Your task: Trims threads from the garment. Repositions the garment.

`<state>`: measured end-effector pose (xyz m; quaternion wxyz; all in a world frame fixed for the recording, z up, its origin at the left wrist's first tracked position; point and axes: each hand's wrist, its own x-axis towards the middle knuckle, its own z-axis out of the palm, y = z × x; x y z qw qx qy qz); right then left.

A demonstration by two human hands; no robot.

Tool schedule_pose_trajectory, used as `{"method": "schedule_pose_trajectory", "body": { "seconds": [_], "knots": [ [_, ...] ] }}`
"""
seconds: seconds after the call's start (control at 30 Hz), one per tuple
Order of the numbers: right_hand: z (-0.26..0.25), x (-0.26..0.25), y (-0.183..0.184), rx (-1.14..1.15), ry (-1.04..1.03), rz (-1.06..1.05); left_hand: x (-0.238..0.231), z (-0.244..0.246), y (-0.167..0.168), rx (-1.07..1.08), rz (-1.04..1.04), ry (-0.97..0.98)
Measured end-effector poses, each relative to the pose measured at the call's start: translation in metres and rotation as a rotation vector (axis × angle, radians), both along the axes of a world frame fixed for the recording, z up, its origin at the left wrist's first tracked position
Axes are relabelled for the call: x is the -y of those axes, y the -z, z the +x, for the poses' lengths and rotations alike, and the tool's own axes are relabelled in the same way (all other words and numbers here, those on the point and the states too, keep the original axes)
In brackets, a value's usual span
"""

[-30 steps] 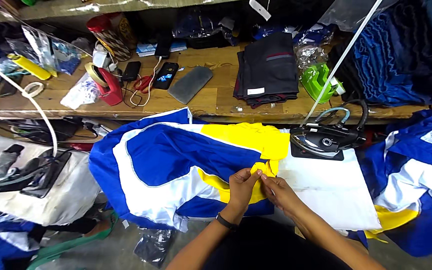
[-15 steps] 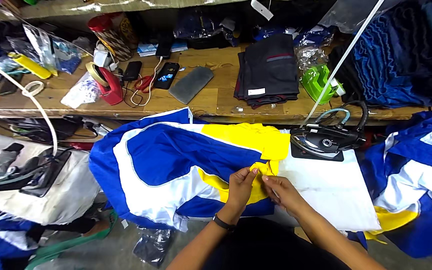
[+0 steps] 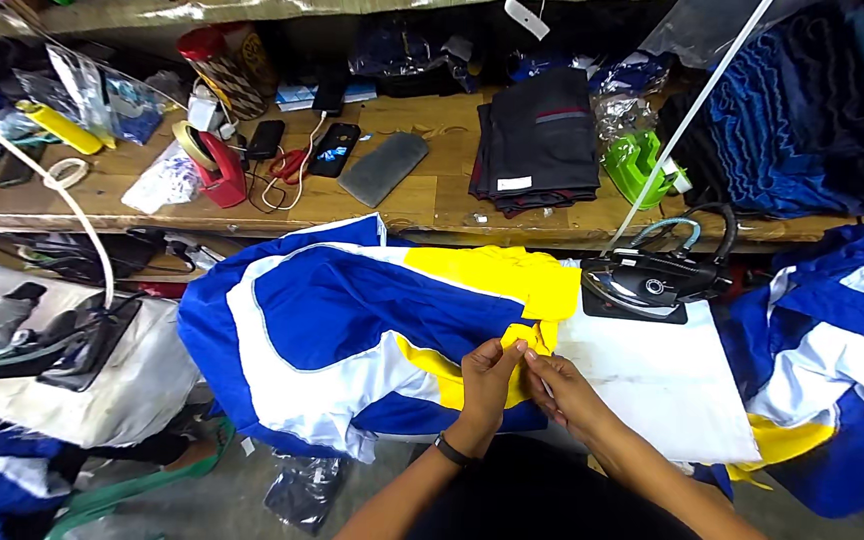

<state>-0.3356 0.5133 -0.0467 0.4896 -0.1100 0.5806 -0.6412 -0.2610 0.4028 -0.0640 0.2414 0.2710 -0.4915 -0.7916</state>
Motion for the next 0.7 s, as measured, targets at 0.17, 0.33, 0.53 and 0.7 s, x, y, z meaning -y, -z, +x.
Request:
{"method": "schedule_pose_trajectory", "body": {
  "seconds": [0.17, 0.33, 0.53, 0.7],
  "knots": [
    [0.006, 0.003, 0.005, 0.052, 0.048, -0.040, 0.000, -0.002, 0.003, -0.018, 0.008, -0.013],
    [-0.003, 0.000, 0.008, 0.052, -0.010, -0.068, 0.004, 0.000, 0.001, -0.032, 0.010, 0.025],
    [-0.005, -0.003, 0.006, 0.102, -0.046, -0.087, 0.005, 0.000, 0.002, -0.038, -0.026, 0.026],
    [-0.006, -0.004, 0.001, 0.036, -0.047, -0.069, 0.009, 0.001, -0.005, 0.011, -0.020, 0.057]
  ]
}}
